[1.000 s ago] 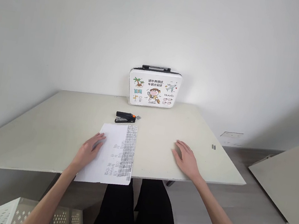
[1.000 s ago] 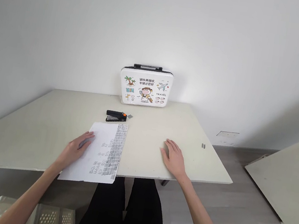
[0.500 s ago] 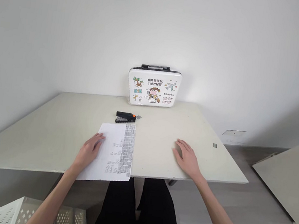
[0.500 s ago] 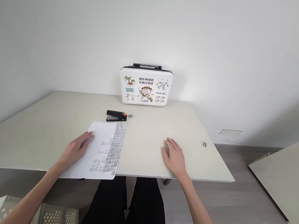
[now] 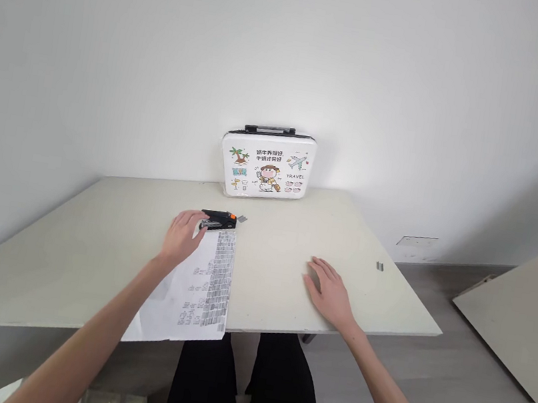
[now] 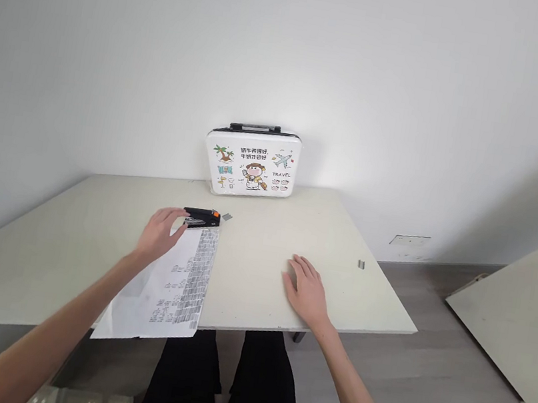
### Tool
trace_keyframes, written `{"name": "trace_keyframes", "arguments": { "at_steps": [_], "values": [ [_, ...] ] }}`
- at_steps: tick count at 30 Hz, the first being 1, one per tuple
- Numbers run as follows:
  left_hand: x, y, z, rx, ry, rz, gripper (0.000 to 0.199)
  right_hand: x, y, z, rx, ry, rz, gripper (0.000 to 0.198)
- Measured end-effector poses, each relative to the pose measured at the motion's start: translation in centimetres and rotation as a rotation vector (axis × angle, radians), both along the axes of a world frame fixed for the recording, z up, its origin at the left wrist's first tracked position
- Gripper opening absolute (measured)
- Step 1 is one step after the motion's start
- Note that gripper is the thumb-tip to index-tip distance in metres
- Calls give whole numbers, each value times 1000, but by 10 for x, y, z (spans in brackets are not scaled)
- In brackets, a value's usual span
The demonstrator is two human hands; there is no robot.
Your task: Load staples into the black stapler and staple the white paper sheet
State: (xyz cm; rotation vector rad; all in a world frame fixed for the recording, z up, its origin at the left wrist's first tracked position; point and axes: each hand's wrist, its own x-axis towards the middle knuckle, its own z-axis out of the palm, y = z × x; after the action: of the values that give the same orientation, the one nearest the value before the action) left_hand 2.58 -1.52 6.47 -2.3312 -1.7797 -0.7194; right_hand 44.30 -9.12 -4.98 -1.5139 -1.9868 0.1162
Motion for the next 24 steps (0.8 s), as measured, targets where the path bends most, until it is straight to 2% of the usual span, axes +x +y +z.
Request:
{"name": "trace_keyframes", "arguments": {
  "at_steps": [5, 7, 10, 17, 21, 24],
  "values": [
    [10, 63, 8, -126, 88, 15, 40, -1, 1, 1, 0, 4, 4, 50],
    [9, 76, 8, -192, 122, 25, 39, -1, 1, 2, -1, 8, 5, 50],
    [7, 83, 10, -250, 153, 43, 38, -2, 0, 4, -11, 10, 3, 50],
    [17, 58, 27, -223, 135, 43, 29, -3, 0, 6, 8, 23, 1, 46],
    [48, 31, 34, -210, 101, -57, 31, -3, 1, 5, -3, 41, 3, 47],
    [82, 6, 29, -222, 73, -147, 32, -2, 1, 7, -23, 99, 3, 48]
  ]
}}
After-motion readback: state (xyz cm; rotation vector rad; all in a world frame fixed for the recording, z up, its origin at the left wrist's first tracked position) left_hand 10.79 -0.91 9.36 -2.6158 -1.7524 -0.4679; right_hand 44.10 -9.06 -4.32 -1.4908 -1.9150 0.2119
